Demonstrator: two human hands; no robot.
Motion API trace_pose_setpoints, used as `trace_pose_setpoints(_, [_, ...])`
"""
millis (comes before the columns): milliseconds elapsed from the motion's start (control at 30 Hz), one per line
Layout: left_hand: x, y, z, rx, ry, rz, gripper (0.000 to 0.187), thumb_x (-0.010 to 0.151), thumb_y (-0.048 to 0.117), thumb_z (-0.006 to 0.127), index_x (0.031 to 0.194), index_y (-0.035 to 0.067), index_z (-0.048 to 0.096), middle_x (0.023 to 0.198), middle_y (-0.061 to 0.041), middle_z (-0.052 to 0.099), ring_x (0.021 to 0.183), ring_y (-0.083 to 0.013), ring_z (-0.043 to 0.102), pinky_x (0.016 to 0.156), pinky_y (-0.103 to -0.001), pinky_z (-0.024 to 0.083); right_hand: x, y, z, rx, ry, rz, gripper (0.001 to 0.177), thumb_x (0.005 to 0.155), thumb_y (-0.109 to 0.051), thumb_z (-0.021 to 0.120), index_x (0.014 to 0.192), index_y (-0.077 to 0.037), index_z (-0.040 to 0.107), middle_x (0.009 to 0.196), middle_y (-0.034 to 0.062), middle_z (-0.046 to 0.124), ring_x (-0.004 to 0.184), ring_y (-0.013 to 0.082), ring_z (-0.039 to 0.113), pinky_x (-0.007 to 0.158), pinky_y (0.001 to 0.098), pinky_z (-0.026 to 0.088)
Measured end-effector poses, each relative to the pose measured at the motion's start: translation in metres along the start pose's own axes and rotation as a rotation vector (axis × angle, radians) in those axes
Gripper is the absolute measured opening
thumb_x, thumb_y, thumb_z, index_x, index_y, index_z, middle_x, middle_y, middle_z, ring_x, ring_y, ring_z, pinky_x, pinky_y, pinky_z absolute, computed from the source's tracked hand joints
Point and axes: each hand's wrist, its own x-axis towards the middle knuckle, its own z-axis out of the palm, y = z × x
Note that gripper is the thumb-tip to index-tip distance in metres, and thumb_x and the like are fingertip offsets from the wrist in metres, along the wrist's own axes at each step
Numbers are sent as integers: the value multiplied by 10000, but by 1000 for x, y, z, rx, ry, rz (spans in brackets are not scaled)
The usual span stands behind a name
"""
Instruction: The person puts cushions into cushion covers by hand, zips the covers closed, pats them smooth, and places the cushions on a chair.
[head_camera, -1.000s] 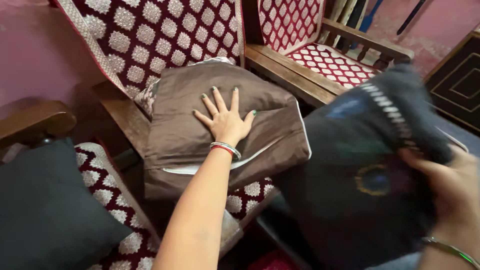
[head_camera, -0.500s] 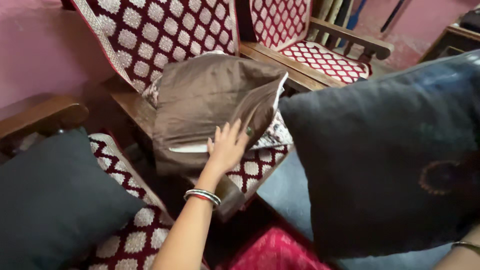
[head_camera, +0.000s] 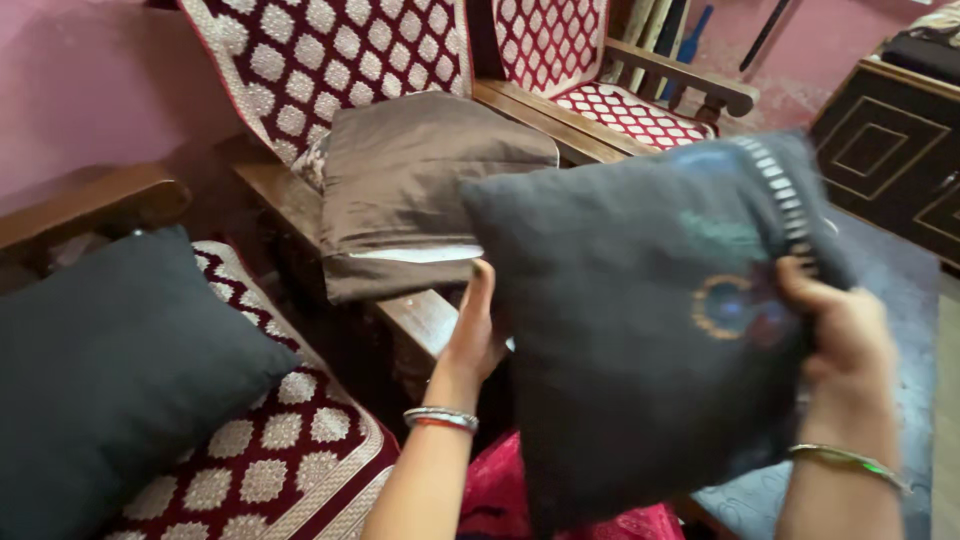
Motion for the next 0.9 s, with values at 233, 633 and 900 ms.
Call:
trace_pose_setpoints(233, [-47, 81, -41, 284, 358, 65, 528, 874, 221, 723, 1318, -54, 648, 1182, -158, 704, 992, -260, 692, 847, -359, 571, -8, 64, 63, 144, -381, 166, 319, 932, -291, 706, 1121, -38, 663, 913, 68, 709, 736, 208, 676, 644, 366, 564])
trace_pose_setpoints(633, [-69, 103, -128, 425, 621, 104, 513, 806, 190, 748, 1255, -27, 627, 1104, -152, 710, 908, -240, 695, 800, -345, 570, -49, 92, 135, -57, -852, -140, 1347, 654, -283, 877, 1679, -107, 21, 1630, 115, 338, 1444, 248, 387, 1127, 352, 340])
trace_pose_setpoints(900, [-45, 127, -106, 654, 718, 155, 776, 873, 514, 724, 1399, -27, 538, 1353, -135, 649, 1184, -223, 635, 1020, -340, 492, -22, 49, 189, -321, -407, -390, 1302, 577, -178, 929, 1613, -24, 156, 1506, 215, 459, 1321, 268, 537, 1092, 336, 442])
